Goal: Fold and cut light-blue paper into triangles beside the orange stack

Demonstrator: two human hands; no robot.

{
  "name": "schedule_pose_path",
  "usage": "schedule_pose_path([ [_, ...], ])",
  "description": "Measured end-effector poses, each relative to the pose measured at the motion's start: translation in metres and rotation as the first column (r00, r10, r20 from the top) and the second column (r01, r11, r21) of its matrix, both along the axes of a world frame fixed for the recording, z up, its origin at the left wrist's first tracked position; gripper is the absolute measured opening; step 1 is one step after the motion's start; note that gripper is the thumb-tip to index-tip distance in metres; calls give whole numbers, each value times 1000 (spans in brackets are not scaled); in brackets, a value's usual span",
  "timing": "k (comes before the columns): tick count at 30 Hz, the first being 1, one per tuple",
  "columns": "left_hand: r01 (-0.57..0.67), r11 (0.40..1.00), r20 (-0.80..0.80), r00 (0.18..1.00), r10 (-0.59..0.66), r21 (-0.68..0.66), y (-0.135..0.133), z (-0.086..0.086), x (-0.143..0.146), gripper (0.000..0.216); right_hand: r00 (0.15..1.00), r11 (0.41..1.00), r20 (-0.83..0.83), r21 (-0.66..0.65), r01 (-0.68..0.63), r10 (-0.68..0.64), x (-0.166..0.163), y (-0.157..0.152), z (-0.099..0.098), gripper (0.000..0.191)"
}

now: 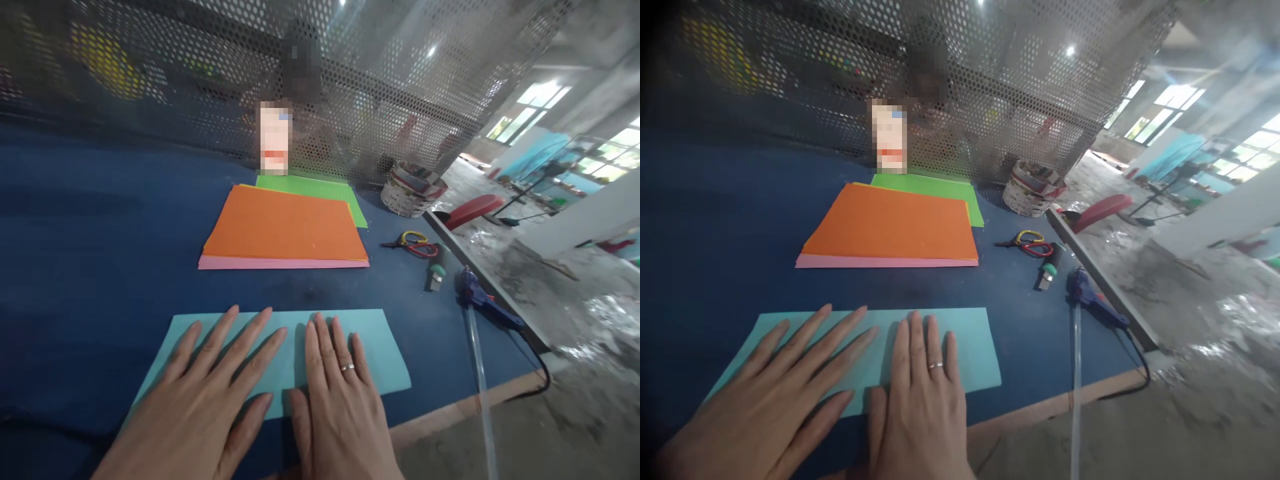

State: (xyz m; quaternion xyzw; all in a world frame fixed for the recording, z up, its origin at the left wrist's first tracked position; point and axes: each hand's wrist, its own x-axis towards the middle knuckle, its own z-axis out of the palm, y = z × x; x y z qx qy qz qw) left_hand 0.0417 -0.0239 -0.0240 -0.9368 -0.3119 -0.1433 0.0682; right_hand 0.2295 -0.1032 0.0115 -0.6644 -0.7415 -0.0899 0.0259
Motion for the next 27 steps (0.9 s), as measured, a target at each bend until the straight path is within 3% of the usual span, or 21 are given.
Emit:
schedule_pose_path([
  [4, -6, 1000, -3, 1000, 6, -8, 1, -1, 0, 70, 995, 1000, 98, 26, 14, -17, 26, -13, 3, 65],
  [10, 2, 1000, 6, 1000, -2, 26, 3, 1, 1, 70, 974, 983, 141, 60, 173, -179, 72, -37, 1, 69],
  [16, 19, 998, -22, 1000, -18, 57, 4, -1, 0, 70, 965, 975, 151, 80, 205, -215, 89, -52, 3, 68],
  [20, 1, 998, -53, 999, 3, 69, 2, 3, 1, 70, 985, 983, 125, 151, 100, -119, 70, -35, 5, 72],
  [23, -13, 998, -92, 996, 19, 65, 0, 8, 3, 67, 991, 983, 109, 162, -91, 74, 30, -9, 0, 71],
  [25, -29, 998, -113, 993, 35, 51, -1, 9, 5, 66, 966, 948, 96, 192, -255, 241, 0, 7, -6, 68],
  [27, -46, 998, -124, 991, 51, 37, -1, 11, 5, 69, 945, 917, 81, 226, -328, 317, -21, 18, -12, 61],
])
